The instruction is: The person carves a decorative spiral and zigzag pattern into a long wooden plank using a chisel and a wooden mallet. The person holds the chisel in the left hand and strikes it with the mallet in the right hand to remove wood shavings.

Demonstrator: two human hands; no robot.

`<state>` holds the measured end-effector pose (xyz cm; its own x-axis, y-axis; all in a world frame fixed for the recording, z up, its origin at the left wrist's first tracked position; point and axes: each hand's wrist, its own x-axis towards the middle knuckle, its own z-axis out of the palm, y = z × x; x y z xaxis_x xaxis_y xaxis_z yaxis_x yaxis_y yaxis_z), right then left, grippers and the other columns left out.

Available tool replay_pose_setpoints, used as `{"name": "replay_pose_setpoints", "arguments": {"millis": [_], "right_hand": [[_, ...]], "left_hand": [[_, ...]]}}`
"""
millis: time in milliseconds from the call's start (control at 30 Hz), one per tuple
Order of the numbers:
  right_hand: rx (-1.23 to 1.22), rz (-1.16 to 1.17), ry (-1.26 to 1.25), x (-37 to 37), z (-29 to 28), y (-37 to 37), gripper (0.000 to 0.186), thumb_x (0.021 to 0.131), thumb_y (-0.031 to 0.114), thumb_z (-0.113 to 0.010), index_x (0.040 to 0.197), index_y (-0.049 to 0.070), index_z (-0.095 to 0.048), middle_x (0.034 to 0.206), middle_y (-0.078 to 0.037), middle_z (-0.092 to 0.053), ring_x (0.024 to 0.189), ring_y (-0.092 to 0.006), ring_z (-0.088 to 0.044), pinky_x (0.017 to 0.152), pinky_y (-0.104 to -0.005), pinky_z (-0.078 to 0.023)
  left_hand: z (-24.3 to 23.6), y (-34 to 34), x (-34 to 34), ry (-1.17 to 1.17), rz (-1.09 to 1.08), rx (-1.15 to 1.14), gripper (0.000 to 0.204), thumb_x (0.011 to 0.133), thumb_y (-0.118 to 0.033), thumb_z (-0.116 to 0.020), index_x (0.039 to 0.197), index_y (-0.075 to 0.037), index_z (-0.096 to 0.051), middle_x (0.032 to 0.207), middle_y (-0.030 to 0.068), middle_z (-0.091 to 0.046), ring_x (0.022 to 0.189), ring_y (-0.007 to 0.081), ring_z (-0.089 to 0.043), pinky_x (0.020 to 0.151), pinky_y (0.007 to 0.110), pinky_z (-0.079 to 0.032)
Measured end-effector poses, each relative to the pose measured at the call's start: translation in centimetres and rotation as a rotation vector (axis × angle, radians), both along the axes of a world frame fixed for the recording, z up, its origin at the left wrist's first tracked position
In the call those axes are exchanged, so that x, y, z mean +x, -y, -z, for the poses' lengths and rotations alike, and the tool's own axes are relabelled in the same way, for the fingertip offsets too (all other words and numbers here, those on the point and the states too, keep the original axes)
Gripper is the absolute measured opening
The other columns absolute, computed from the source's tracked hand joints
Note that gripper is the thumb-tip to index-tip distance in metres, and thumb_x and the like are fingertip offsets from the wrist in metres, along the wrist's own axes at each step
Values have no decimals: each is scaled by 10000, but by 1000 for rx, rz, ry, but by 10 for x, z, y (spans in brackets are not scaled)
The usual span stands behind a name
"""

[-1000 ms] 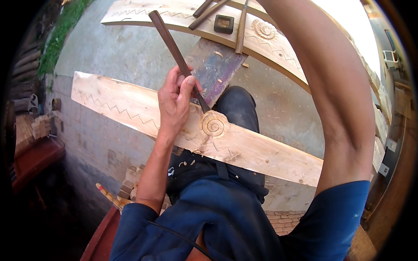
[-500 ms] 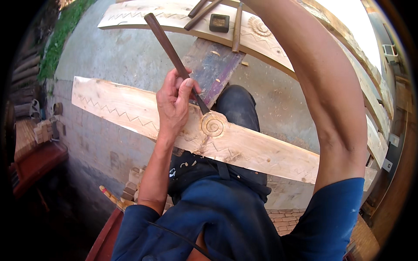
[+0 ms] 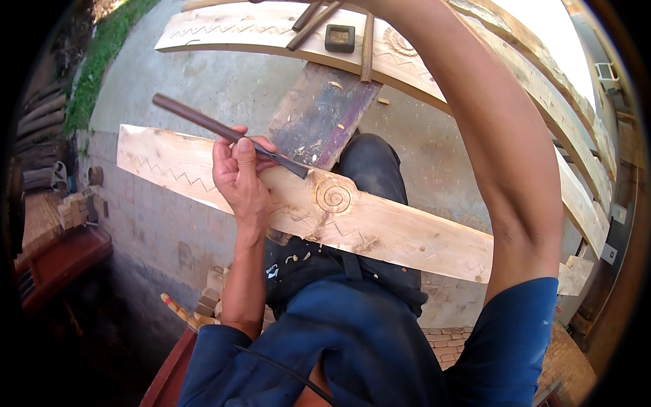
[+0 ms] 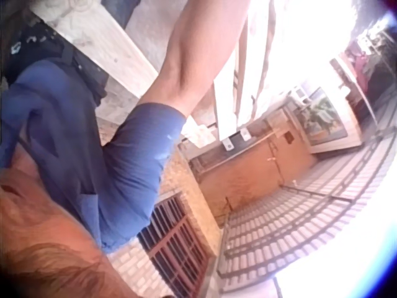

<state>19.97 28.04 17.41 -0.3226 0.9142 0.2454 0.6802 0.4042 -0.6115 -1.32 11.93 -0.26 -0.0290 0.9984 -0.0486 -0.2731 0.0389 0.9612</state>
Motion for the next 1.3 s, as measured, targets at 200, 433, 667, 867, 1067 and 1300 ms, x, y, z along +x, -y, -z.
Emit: {"name": "replay_pose_setpoints", "arguments": {"millis": [200,433,667,867,1067,1300], "right_hand": [[-582,-302,-80,-5,-25,-5,528,775,63,-608,1293,57,-708,921,-224,-746,836,-381,-724,790,-449,-574],[94,-154,237,-29,25,9,508,772,80,-635,1271,74,-732,998,-236,-757,943,-420,-730,861,-483,-573],[144,-99,30,-29,27,18,470,803,89,-651,1266,53,-721,990,-234,-760,956,-422,-733,860,-472,-574],[100,-167,31,-36,21,22,484,779,58,-621,1253,29,-715,954,-269,-741,934,-435,-731,858,-470,-577],[68,-216,83,-47,20,22,494,750,49,-607,1230,18,-716,930,-272,-734,915,-438,-727,842,-482,-575],[229,-236,137,-61,27,17,457,744,61,-612,1184,7,-722,941,-256,-743,922,-436,-719,844,-505,-564]], "left_hand": [[2,17,-7,-124,-20,-47,266,1128,-194,-552,1299,1,-493,933,120,-728,747,126,-698,673,254,-611],[0,22,1,-322,88,62,229,1083,-60,-602,1267,39,-507,958,130,-746,840,126,-711,723,242,-590],[-1,21,0,-159,-203,195,267,1108,-154,-584,1284,8,-465,1065,203,-733,812,210,-751,750,337,-670],[-2,36,-10,-79,-115,-41,256,1127,-149,-541,1305,11,-448,989,160,-719,758,165,-723,720,297,-644],[0,38,-9,-84,-92,-66,247,1131,-168,-535,1292,2,-458,962,160,-718,730,186,-731,697,296,-635],[3,40,-12,-91,-48,-65,246,1132,-172,-536,1286,4,-458,965,155,-722,752,170,-727,727,284,-626]]}}
